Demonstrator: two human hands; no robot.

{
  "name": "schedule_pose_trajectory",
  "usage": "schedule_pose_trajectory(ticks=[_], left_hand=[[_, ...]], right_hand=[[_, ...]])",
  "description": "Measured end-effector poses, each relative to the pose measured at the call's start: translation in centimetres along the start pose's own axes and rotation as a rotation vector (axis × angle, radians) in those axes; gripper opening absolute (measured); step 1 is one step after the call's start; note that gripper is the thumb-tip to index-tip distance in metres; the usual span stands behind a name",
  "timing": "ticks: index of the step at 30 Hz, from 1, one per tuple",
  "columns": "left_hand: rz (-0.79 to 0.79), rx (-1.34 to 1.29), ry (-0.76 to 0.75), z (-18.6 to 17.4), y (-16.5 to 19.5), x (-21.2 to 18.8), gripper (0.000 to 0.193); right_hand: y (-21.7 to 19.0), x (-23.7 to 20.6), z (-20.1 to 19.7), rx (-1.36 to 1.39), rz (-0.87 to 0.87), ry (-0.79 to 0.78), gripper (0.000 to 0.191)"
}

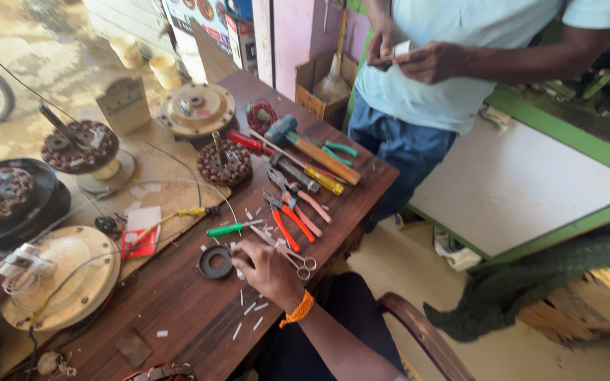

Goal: The person sits at a workbench assembling an electric motor armature, fitting small white insulation wedges into the slots of the copper commutator by hand and pressing them in place. They rotate the armature to reach each slot and use a green-handled screwdriver to seat and trim the wedges, working around the part slot by slot.

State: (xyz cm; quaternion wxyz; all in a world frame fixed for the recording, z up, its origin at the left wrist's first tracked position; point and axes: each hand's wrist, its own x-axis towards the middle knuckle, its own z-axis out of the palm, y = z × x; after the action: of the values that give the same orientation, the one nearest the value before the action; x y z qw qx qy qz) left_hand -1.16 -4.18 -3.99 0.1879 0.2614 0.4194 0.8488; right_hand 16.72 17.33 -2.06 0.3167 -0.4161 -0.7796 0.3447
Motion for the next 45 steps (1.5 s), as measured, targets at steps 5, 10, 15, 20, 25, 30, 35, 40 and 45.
schedule_pose_trajectory(ticks=[5,10,15,20,25,30,35,40,45], left_hand=[[0.015,0.006,0.016,1.6,-0.4,0.8,0.05],[0.049,0.047,0.065,-3.9,4.9,-2.7,0.05],[0.075,0.057,0.129,-9.5,5.9,-6.8,0.049],[0.064,-0.039,0.125,-5.8,4.8,-6.5,0.051],[0.048,-0.004,0.052,-4.7,5.0,-5.2,0.054],[0.063,0.136,-0.218,-1.1,1.9,-4.6,0.049],[0.235,0.269,-0.425,2.7,1.7,-1.6,0.073],[0.36,0.653,-0.457,-0.8,5.5,0.2,0.091],[0.215,0.693,-0.457,-3.7,6.4,-2.0,0.084]], right_hand=[[-1.0,1.5,3.0,-0.189,-0.321,0.14,0.026],[-0.6,4.2,5.7,-0.467,-0.42,0.108,0.035],[-0.2,3.3,6.5,-0.265,-0.48,0.029,0.026],[-4.8,0.5,5.7,-0.047,-0.538,-0.036,0.027],[-7.9,-3.0,-0.4,0.783,-0.189,-0.648,0.053],[-10.1,-5.9,-3.6,0.679,-0.169,-0.689,0.069],[-8.9,-5.3,-3.8,0.39,-0.325,-0.382,0.042],[-5.3,-1.2,-1.7,0.224,-0.521,-0.243,0.038],[-3.8,1.2,-0.2,0.195,-0.552,-0.229,0.038]])
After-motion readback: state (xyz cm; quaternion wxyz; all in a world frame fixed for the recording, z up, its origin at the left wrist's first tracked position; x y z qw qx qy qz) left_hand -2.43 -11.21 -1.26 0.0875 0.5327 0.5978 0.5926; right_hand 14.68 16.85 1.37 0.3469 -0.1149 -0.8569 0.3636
